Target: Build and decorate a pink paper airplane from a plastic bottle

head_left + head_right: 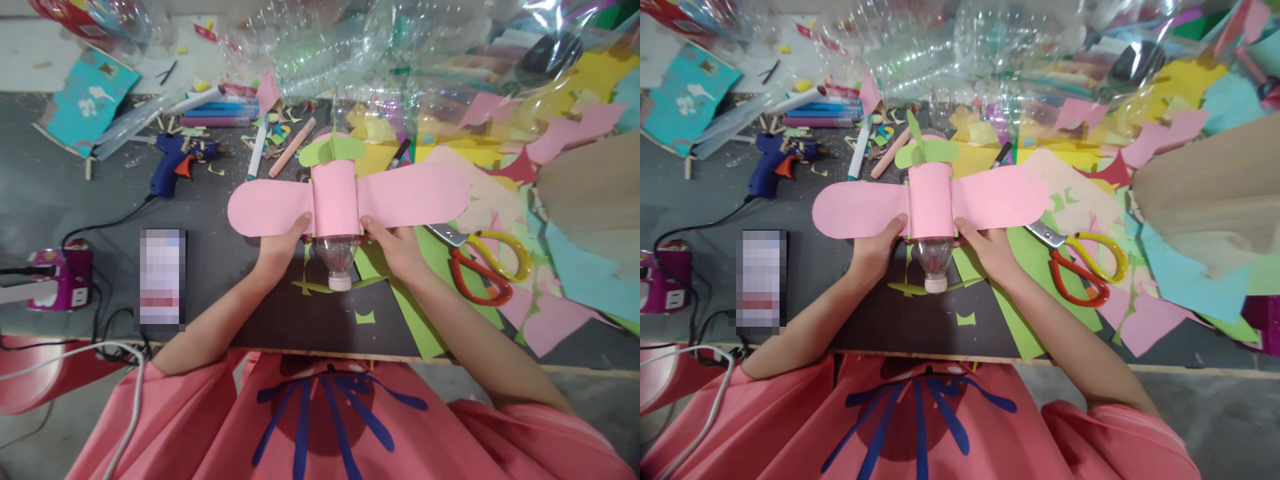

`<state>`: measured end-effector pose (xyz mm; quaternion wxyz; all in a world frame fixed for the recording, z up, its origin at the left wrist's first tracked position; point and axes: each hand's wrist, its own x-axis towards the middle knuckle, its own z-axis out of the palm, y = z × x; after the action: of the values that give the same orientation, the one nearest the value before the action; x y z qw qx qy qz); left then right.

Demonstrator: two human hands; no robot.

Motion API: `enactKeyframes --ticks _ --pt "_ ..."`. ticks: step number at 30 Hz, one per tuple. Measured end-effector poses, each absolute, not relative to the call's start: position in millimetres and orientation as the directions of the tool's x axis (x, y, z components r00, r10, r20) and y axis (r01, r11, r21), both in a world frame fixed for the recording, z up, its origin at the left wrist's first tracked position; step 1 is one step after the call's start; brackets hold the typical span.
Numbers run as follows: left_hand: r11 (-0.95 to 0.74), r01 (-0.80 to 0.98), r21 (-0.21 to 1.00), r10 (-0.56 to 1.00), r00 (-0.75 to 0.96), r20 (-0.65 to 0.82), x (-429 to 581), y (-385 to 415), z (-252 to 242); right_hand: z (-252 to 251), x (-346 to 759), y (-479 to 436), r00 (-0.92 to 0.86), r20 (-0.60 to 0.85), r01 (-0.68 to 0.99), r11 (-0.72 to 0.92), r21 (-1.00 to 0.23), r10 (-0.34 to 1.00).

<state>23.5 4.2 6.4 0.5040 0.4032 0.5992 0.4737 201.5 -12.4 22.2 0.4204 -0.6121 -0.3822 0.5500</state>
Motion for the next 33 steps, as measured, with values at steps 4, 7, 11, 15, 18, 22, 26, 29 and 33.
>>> enactKeyframes --ticks 4,7,11,15,18,22,26,29,33 --pt "0.221 0.024 0.975 0.96 -0.184 -0.213 23.8 4.2 7.1 21.4 201.4 -12.0 0.099 -0.355 -0.026 -0.354 -0.935 0.93" --pt "0.213 0.016 0.977 0.953 -0.224 -0.204 24.3 3.6 7.5 22.1 201.3 -11.7 0.1 -0.337 -0.042 -0.335 -0.941 0.936" --pt "0.226 0.026 0.974 0.951 -0.223 -0.214 24.2 2.9 6.7 22.7 201.0 -11.7 0.109 -0.34 -0.046 -0.336 -0.941 0.934" --pt "0.224 0.032 0.974 0.954 -0.209 -0.213 23.3 3.4 4.5 22.0 200.8 -11.7 0.105 -0.364 -0.043 -0.361 -0.931 0.926" --pt "0.218 0.041 0.975 0.959 -0.194 -0.206 22.8 3.8 3.4 22.0 201.0 -11.8 0.108 -0.365 -0.033 -0.364 -0.931 0.925" --pt "0.219 0.034 0.975 0.958 -0.199 -0.208 22.8 3.6 3.8 23.1 201.5 -12.0 0.105 -0.336 0.013 -0.34 -0.941 0.936" --pt "0.232 0.013 0.973 0.951 -0.215 -0.223 23.5 3.4 4.7 22.9 201.8 -12.2 0.111 -0.311 0.016 -0.315 -0.949 0.944" --pt "0.238 0.009 0.971 0.946 -0.227 -0.229 24.1 3.5 5.4 20.4 202.1 -12.5 0.098 -0.32 -0.011 -0.321 -0.947 0.942" --pt "0.246 0.02 0.969 0.943 -0.236 -0.234 24.5 3.3 5.6 18.5 202.2 -12.8 0.091 -0.331 -0.03 -0.329 -0.944 0.939"
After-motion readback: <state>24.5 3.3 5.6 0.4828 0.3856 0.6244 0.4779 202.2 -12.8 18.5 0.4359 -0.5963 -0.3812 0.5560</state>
